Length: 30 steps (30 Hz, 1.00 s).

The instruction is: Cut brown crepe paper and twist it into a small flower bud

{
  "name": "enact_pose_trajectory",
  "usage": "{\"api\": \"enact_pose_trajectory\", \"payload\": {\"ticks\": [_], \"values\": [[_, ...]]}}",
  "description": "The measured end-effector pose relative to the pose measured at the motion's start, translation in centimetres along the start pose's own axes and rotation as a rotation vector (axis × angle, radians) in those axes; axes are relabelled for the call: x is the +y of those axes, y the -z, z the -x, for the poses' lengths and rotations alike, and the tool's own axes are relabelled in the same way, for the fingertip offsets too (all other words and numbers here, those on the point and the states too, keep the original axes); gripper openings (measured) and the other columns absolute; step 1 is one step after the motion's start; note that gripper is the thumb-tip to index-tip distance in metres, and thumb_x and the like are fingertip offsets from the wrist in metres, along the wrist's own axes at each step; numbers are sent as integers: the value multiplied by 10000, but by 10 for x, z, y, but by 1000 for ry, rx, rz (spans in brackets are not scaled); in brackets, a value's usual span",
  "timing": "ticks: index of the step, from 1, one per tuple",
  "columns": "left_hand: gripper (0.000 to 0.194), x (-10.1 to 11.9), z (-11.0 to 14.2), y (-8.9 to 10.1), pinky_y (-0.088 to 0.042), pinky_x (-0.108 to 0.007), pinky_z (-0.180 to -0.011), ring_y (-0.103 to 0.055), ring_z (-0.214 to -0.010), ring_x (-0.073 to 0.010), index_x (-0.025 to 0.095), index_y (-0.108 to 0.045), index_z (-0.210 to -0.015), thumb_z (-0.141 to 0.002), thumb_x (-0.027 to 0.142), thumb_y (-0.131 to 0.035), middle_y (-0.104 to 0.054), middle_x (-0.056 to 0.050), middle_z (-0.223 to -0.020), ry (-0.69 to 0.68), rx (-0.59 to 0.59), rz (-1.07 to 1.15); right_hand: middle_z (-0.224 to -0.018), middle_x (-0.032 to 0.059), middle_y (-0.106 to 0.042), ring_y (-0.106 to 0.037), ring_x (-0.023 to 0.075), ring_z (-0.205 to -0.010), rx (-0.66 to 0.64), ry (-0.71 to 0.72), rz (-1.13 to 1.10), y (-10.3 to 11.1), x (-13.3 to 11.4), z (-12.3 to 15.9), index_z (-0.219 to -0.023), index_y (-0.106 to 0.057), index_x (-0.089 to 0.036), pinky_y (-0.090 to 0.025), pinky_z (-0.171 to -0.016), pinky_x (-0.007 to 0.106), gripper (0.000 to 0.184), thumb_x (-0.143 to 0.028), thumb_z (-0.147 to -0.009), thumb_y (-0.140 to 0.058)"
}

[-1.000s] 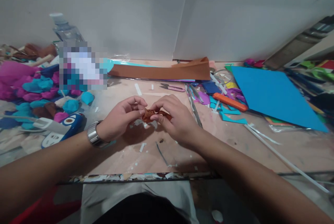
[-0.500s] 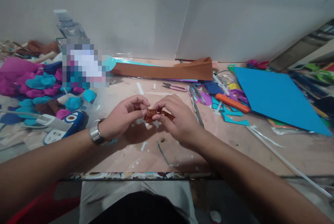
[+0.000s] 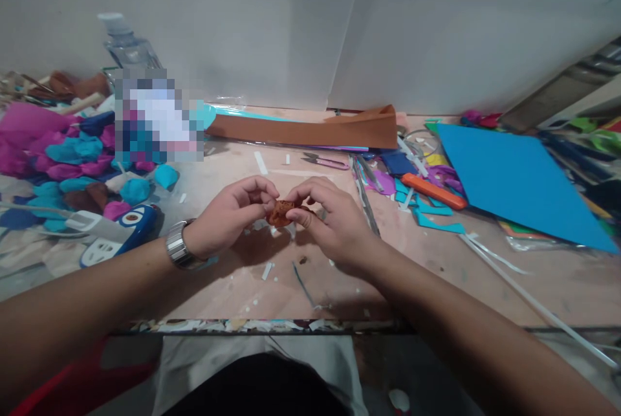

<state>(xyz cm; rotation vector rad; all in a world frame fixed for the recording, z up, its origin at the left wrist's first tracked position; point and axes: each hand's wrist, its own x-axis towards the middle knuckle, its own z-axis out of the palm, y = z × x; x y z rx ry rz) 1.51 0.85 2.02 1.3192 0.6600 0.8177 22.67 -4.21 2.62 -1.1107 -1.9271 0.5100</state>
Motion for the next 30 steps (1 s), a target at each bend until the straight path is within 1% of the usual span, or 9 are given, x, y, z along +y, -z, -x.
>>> {"api": "enact_pose_trajectory", "payload": {"ticks": [5, 8, 10, 14, 17, 20, 24, 27, 30], "values": [[137, -1, 1, -2, -510, -240, -664, -628, -663, -96, 161, -613, -945, -840, 191, -697, -670, 10, -787, 38, -30, 21, -977, 43, -706, -641, 204, -911, 24, -10, 5, -1, 0, 1, -1028, -678, -233, -511, -835, 342, 198, -428, -1002, -658], [154, -1, 2, -3, -523, -253, -668, -646, -672, -106, 167, -591, -961, -853, 208, -693, -688, -1, -817, 63, -52, 51, -965, 47, -710, -645, 206, -893, 38, -8, -3, -1, 0, 0, -1023, -679, -232, -522, -827, 345, 229, -459, -999, -657], [163, -1, 2, -4, -520, -253, -667, -644, -672, -106, 165, -583, -976, -856, 204, -687, -691, -4, -824, 55, -57, 48, -958, 49, -714, -650, 205, -884, 46, -5, -6, -1, 0, -1, -1022, -680, -229, -527, -825, 348, 255, -481, -996, -655], [172, -2, 0, -2, -499, -248, -665, -614, -654, -96, 159, -583, -1007, -871, 213, -672, -673, 3, -818, 42, -43, 9, -955, 48, -714, -647, 202, -882, 64, -16, -13, -2, 0, 0, -1022, -682, -227, -527, -817, 345, 264, -488, -993, -658], [192, -3, -1, 0, -483, -247, -670, -599, -656, -94, 158, -594, -1018, -850, 199, -678, -651, 12, -815, 58, -14, -11, -960, 43, -714, -641, 198, -875, 75, -26, -24, -2, 0, 0, -1016, -678, -232, -526, -817, 345, 239, -470, -995, -663], [186, -2, 0, 1, -449, -238, -651, -574, -643, -90, 162, -602, -1011, -838, 184, -668, -632, 20, -792, 109, 21, 18, -963, 45, -713, -640, 202, -873, 99, -30, -12, -1, 0, 1, -1003, -672, -238, -531, -811, 353, 218, -455, -995, -665], [178, 1, 3, -2, -408, -239, -646, -552, -644, -99, 186, -605, -1029, -871, 242, -664, -628, 19, -755, 196, 17, 124, -969, 50, -714, -644, 215, -898, 93, -13, 28, 0, 0, 1, -1013, -673, -245, -532, -827, 367, 210, -454, -992, -670], [235, 4, 6, -4, -398, -244, -661, -553, -664, -110, 195, -601, -1060, -852, 246, -698, -634, 16, -743, 217, -2, 140, -974, 47, -714, -647, 215, -913, 76, 12, 48, 0, 0, 1, -1030, -678, -246, -524, -849, 366, 218, -460, -989, -672], [271, 7, 6, -5, -392, -248, -658, -553, -664, -115, 196, -598, -1058, -826, 251, -729, -638, 14, -745, 224, 6, 153, -976, 48, -717, -648, 214, -908, 78, 17, 51, 1, -1, 0, -1027, -678, -245, -524, -840, 361, 227, -469, -991, -667]]}}
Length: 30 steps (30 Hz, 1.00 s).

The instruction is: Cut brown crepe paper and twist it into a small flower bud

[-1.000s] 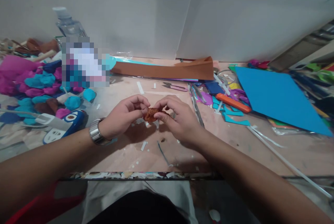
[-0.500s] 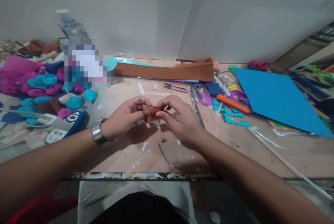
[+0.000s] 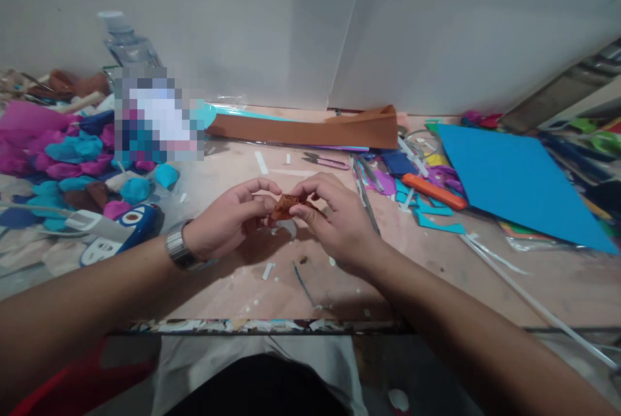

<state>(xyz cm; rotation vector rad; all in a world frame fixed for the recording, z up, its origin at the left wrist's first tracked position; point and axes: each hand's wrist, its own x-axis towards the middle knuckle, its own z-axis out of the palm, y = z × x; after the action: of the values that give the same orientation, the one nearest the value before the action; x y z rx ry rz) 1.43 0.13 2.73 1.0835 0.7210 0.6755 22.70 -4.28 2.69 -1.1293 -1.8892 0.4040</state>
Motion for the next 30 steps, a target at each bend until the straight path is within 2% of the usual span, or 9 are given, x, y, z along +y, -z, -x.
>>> {"api": "enact_pose_trajectory", "payload": {"ticks": [7, 11, 16, 21, 25, 27, 30], "values": [[309, -3, -4, 1, -426, -245, -675, -562, -646, -105, 192, -588, -1069, -812, 243, -753, -656, 24, -738, -20, -12, 7, -960, 49, -719, -651, 216, -890, 15, 4, -2, 0, 1, -1, -1009, -677, -239, -527, -825, 363, 230, -468, -988, -669], [241, -5, -4, 2, -416, -224, -643, -568, -647, -91, 184, -598, -1061, -858, 243, -714, -663, 19, -753, -25, -21, 23, -939, 37, -709, -649, 211, -893, 17, -12, 6, 0, 3, -1, -1008, -677, -238, -517, -825, 358, 190, -428, -987, -681], [370, -5, -3, 1, -528, -290, -708, -643, -695, -120, 206, -548, -1094, -796, 190, -766, -695, 11, -857, -43, -116, 38, -929, 38, -708, -642, 211, -880, 33, -17, 12, 0, 3, -1, -996, -677, -234, -512, -801, 353, 179, -412, -982, -689], [308, -7, -3, 2, -534, -292, -746, -656, -776, -134, 188, -555, -1054, -805, 164, -735, -668, -4, -891, -171, -116, -191, -945, 42, -702, -632, 215, -896, 3, -13, 9, -1, 3, 0, -1026, -678, -237, -508, -819, 361, 193, -428, -994, -671], [256, -8, -2, 3, -524, -314, -868, -639, -947, -163, 177, -602, -1053, -813, 116, -664, -642, -54, -1067, -328, -42, -365, -981, 50, -705, -629, 225, -929, -30, 1, 53, 0, 6, 0, -1028, -676, -239, -498, -835, 368, 188, -424, -995, -671], [269, -8, -1, 3, -522, -343, -925, -637, -1033, -189, 182, -603, -1103, -844, 143, -660, -632, -78, -1162, -391, -31, -391, -993, 51, -712, -626, 230, -952, -51, 47, 93, 0, 7, 0, -1028, -674, -239, -490, -857, 375, 168, -402, -990, -685], [248, -7, 0, 3, -520, -361, -957, -642, -1076, -202, 184, -602, -1131, -912, 248, -697, -640, -94, -1190, -447, -54, -414, -990, 49, -719, -625, 235, -960, -67, 117, 129, 0, 8, -1, -1031, -668, -241, -479, -875, 386, 144, -372, -982, -702]]}}
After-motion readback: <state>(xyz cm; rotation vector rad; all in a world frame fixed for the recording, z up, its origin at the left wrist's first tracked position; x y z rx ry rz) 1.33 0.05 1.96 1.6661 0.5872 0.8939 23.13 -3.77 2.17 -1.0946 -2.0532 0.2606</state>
